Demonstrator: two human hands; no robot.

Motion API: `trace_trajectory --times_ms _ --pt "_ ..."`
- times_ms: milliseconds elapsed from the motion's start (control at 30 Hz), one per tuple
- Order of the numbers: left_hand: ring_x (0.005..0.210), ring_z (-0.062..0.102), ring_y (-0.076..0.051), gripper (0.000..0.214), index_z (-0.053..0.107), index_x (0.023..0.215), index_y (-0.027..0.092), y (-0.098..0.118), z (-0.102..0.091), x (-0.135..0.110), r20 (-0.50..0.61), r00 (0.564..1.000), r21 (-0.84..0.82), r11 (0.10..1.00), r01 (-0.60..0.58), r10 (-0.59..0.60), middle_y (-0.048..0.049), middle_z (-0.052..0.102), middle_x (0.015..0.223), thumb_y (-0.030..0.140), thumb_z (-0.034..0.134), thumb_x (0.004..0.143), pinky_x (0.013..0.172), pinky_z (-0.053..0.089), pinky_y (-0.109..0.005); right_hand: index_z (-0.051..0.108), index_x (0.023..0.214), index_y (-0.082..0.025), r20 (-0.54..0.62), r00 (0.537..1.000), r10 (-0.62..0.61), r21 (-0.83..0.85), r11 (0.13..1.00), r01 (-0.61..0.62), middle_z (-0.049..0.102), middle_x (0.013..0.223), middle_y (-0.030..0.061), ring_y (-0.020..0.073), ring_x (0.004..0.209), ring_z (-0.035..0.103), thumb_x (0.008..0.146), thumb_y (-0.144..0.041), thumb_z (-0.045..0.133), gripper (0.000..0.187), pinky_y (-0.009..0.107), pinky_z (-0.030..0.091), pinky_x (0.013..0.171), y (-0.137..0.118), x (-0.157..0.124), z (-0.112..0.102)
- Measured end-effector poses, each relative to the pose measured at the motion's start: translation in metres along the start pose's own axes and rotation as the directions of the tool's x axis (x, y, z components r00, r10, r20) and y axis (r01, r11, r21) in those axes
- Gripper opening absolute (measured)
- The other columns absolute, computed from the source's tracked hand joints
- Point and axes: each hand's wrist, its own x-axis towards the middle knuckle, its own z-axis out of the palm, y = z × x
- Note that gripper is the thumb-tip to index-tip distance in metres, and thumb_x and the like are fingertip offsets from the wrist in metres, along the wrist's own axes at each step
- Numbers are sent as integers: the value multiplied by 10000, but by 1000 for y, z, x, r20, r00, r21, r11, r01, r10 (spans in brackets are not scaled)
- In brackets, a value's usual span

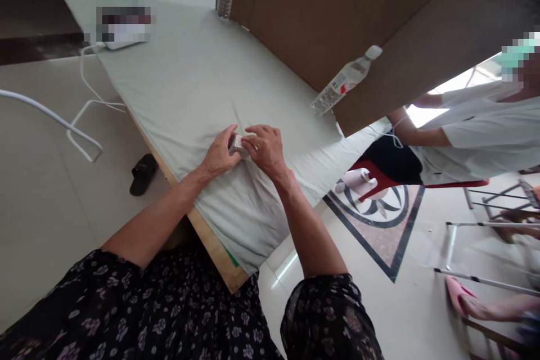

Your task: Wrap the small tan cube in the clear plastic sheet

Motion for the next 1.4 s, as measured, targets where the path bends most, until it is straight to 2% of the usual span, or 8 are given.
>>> trace_trajectory --times_ms 100,200,467,633,833,967,1200,1400 --pt "1206 661 -281 803 474 1502 96 1 0 1 3 1000 25 1000 -11 10 -181 682 1315 206 629 722 1106 539 -452 776 980 -220 0 999 -48 -57 997 48 790 1232 92 267 1212 646 1032 -225 565 217 454 395 1053 -2 2 1" --pt "1214 658 -280 797 483 1501 123 1 0 2 0 1000 37 999 -16 16 -165 685 1316 202 643 724 1111 534 -451 737 998 -209 -18 1000 -25 -50 998 24 795 1189 101 264 1157 658 1048 -226 506 237 440 394 1026 -1 4 4" --pt "1222 644 -289 761 488 1494 138 7 -3 1 5 1000 22 1000 -13 13 -170 659 1336 326 701 788 1094 527 -469 660 1002 -217 -33 990 140 26 990 -139 737 1274 140 268 1169 647 1029 -215 438 224 436 403 1010 21 30 8" --pt "1179 650 -292 727 527 1444 136 11 -4 0 14 1000 29 999 -21 21 -169 665 1297 353 717 776 1084 526 -481 650 978 -221 0 960 280 79 957 -279 733 1216 133 266 1145 639 1003 -223 427 224 425 436 1009 41 50 20" --pt "1215 640 -301 596 579 1346 173 14 -5 -1 3 1000 42 999 -30 30 -156 670 1299 381 720 806 1096 518 -494 655 943 -215 -13 933 360 100 929 -357 728 1151 131 249 1068 625 992 -240 431 231 390 457 988 64 68 23" --pt "1190 667 -287 570 564 1330 187 16 -5 -2 -18 1000 -6 1000 -23 23 -151 674 1290 410 722 829 1073 544 -477 670 932 -199 -34 938 345 86 936 -342 731 1107 133 246 1024 629 991 -232 453 226 377 464 961 70 88 13" --pt "1237 645 -292 678 514 1419 200 11 -4 -3 -143 990 17 1000 12 -9 -158 641 1330 410 757 822 1061 548 -482 684 983 -220 -98 987 128 164 980 -111 736 1175 84 227 1102 642 1065 -315 440 274 371 489 997 64 101 -6" --pt "1159 659 -278 639 559 1386 173 11 -5 -3 -48 999 27 1000 2 -1 -156 676 1285 365 731 801 1052 549 -462 675 965 -226 -96 968 234 106 969 -224 734 1132 98 252 1068 654 1074 -350 442 286 398 504 979 87 118 -17"
